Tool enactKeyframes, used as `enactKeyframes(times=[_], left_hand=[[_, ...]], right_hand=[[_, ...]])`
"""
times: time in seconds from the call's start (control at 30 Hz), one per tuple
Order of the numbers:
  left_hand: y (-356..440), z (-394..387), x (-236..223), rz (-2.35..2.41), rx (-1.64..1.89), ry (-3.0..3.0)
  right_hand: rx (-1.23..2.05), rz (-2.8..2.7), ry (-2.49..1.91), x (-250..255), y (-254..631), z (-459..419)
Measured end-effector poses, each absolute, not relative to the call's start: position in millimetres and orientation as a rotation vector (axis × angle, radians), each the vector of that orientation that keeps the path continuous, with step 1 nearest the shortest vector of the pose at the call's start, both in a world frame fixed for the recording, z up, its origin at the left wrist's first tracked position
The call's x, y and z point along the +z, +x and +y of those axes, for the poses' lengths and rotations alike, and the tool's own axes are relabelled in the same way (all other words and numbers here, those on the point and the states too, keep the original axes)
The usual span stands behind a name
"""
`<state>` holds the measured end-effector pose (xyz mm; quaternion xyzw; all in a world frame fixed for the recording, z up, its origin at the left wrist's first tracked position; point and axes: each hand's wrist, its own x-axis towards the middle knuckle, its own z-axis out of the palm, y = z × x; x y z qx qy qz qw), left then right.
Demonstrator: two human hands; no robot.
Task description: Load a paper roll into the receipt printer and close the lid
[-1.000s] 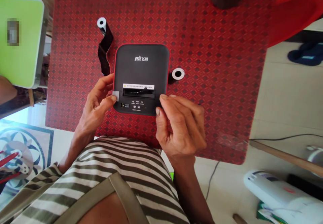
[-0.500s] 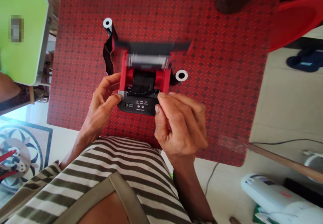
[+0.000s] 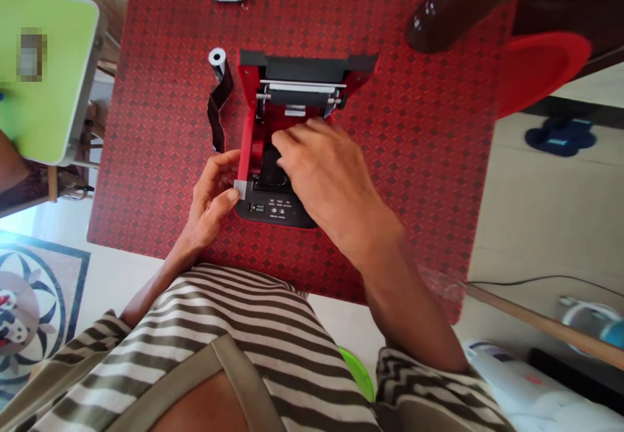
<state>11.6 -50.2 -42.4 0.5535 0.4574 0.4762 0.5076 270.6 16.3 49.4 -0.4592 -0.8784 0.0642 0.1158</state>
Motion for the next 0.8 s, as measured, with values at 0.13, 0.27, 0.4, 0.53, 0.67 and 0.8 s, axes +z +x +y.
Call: enactKeyframes(times=[0.13,0.27,0.4,0.53,0.67,0.8], left_hand=[[11,-49,-51,1.089,1.163,1.356],[10,-48,-51,1.068,1.147,1.372],[9,-48,-50,1.079,1.136,1.389],[9,-48,-51,1.073,1.145,1.4],[8,-47,-51,1.073,1.142,1.388],[7,-46,-51,1.075,1.166,1.39]], right_hand=[[0.187,-2.656,-1.37,37,261,32],[0.274,-2.689,-1.3,35,264,40],[0.19,-2.687,-1.289,56,269,33],[0.106,-2.542,-1.3,81,269,1],[0.274,-2.2,-1.503,83,264,-28],[0.433,-1.956,-1.576,59,266,-43]])
